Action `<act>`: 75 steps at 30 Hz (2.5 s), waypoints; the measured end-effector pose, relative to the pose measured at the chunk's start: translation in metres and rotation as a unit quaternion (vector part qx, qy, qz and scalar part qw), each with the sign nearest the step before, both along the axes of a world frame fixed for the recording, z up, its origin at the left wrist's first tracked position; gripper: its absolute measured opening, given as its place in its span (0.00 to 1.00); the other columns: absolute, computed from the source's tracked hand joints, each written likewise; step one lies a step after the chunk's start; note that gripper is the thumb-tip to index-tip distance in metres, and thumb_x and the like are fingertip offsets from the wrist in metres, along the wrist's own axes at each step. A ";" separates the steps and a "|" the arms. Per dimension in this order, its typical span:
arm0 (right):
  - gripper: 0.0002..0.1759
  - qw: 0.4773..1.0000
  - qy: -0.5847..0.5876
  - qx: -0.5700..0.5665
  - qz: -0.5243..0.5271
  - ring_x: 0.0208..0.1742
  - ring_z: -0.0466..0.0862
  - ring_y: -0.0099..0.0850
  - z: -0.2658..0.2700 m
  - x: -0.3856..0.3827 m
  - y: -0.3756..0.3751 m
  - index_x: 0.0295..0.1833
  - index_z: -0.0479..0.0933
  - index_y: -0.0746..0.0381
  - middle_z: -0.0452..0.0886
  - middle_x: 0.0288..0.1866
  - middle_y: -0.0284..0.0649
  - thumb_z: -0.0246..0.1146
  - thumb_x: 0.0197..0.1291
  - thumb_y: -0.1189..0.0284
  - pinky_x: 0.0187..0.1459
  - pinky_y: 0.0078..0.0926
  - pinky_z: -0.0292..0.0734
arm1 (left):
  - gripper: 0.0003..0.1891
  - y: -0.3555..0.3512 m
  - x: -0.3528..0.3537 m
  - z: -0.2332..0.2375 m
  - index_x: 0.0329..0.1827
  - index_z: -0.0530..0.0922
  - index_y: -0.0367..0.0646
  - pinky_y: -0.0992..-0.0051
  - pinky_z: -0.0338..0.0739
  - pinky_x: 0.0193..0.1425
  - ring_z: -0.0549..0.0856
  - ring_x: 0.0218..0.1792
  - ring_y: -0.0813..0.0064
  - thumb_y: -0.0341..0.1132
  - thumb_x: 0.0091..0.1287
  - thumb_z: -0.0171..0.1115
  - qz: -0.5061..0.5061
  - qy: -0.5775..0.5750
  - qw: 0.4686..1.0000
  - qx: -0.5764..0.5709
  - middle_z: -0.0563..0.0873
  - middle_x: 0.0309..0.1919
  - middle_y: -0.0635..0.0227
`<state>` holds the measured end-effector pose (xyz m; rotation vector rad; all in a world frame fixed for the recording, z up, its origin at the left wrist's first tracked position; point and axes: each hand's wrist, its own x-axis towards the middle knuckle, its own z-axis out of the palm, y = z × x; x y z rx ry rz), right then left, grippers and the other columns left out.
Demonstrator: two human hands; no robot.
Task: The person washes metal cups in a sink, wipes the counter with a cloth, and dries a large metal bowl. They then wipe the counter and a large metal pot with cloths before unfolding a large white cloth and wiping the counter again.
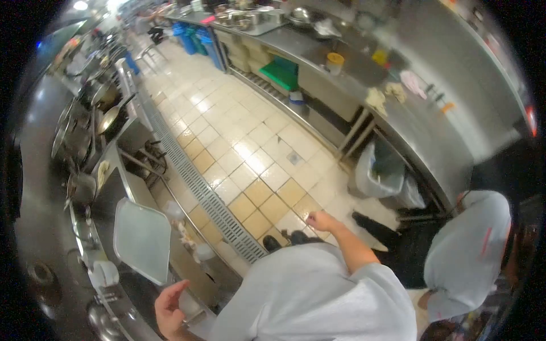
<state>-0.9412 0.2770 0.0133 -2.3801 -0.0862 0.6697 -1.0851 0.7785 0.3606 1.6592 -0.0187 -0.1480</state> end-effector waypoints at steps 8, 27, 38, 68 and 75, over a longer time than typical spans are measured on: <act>0.18 0.979 -0.012 -0.011 -0.205 0.44 0.86 0.47 0.006 -0.051 -0.048 0.46 0.83 0.63 0.86 0.41 0.51 0.60 0.66 0.59 0.47 0.42 0.79 | 0.44 0.001 0.103 -0.029 0.65 0.74 0.23 0.64 0.63 0.76 0.75 0.70 0.58 0.54 0.56 0.75 -0.144 0.057 0.983 -0.101 0.79 0.65 0.47; 0.17 0.912 -0.073 0.105 -0.390 0.32 0.82 0.28 -0.059 0.080 -0.170 0.46 0.82 0.64 0.81 0.31 0.41 0.59 0.72 0.60 0.30 0.31 0.81 | 0.32 -0.173 0.313 -0.115 0.66 0.75 0.31 0.66 0.72 0.69 0.81 0.63 0.63 0.48 0.68 0.69 -0.072 0.150 0.984 -0.060 0.84 0.58 0.56; 0.32 0.884 0.013 0.214 -0.416 0.25 0.76 0.26 0.005 0.304 -0.283 0.42 0.85 0.63 0.79 0.26 0.39 0.52 0.74 0.45 0.30 0.31 0.76 | 0.18 -0.188 0.319 -0.230 0.55 0.79 0.47 0.74 0.76 0.43 0.84 0.42 0.75 0.49 0.72 0.64 0.231 0.390 0.887 -0.083 0.86 0.44 0.72; 0.21 0.882 -0.235 0.057 -0.404 0.23 0.79 0.31 0.093 0.583 -0.144 0.44 0.83 0.62 0.79 0.24 0.42 0.47 0.77 0.63 0.32 0.31 0.76 | 0.18 -0.108 0.878 -0.328 0.55 0.82 0.41 0.73 0.75 0.38 0.80 0.37 0.77 0.45 0.71 0.63 0.123 0.375 0.914 0.090 0.85 0.40 0.68; 0.22 0.802 -0.235 0.080 -0.543 0.23 0.71 0.20 0.099 0.575 -0.170 0.44 0.82 0.66 0.76 0.23 0.32 0.47 0.78 0.62 0.27 0.23 0.67 | 0.24 -0.108 0.854 -0.366 0.63 0.80 0.39 0.76 0.70 0.31 0.78 0.32 0.79 0.45 0.71 0.64 -0.068 0.440 0.849 0.285 0.83 0.35 0.69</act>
